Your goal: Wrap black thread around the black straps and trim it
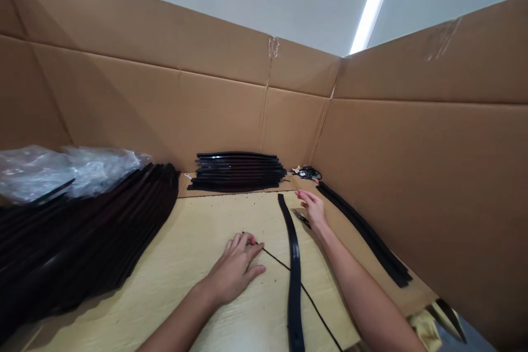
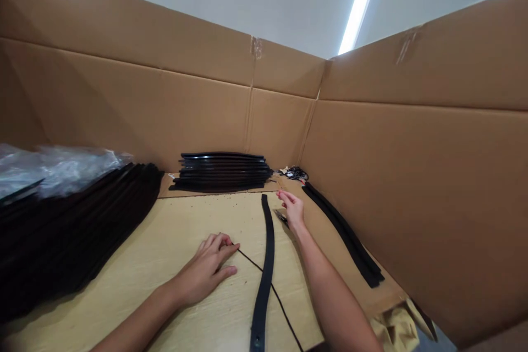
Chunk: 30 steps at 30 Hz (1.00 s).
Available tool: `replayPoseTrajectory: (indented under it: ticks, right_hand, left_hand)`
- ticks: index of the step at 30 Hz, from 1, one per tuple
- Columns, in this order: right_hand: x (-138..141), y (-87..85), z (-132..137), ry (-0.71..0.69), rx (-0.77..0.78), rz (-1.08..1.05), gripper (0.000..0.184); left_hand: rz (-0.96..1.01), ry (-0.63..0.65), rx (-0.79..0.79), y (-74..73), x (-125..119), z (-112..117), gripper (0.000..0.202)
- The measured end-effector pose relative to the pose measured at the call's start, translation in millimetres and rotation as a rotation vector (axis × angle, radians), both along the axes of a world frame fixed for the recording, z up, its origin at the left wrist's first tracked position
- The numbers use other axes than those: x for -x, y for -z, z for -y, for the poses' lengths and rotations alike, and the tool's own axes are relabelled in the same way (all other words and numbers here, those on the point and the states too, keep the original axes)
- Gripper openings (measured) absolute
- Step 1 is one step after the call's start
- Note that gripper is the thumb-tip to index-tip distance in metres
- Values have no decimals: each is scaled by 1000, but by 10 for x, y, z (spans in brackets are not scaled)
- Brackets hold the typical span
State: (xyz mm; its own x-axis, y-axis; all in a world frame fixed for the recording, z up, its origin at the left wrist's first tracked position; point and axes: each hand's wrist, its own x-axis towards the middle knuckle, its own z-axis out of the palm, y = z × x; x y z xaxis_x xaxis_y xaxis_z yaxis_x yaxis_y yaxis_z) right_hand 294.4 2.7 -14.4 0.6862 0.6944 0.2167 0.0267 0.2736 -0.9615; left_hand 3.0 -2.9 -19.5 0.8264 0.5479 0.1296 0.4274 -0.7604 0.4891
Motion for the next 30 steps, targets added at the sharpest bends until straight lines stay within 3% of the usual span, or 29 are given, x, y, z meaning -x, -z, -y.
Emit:
replayPoseTrajectory:
  ticks: [4, 9, 12, 22, 30]
  right_hand:
    - [-92, 15, 62, -25, 35, -117, 43]
    - [-92, 91, 81, -31, 90, -189, 24]
    - [-65, 112, 65, -26, 91, -201, 28]
    - [-111, 84, 43, 14, 37, -167, 22]
    - [-96, 17, 12, -9, -132, -108, 34]
  left_hand:
    - [-12, 5, -6, 1, -4, -17, 47]
    - [-24, 10, -19, -25, 3, -6, 46]
    - [-31, 3, -19, -34, 3, 4, 46]
    - [-45, -19, 34, -50, 15, 9, 46]
    - [-11, -9, 38, -30, 24, 6, 44]
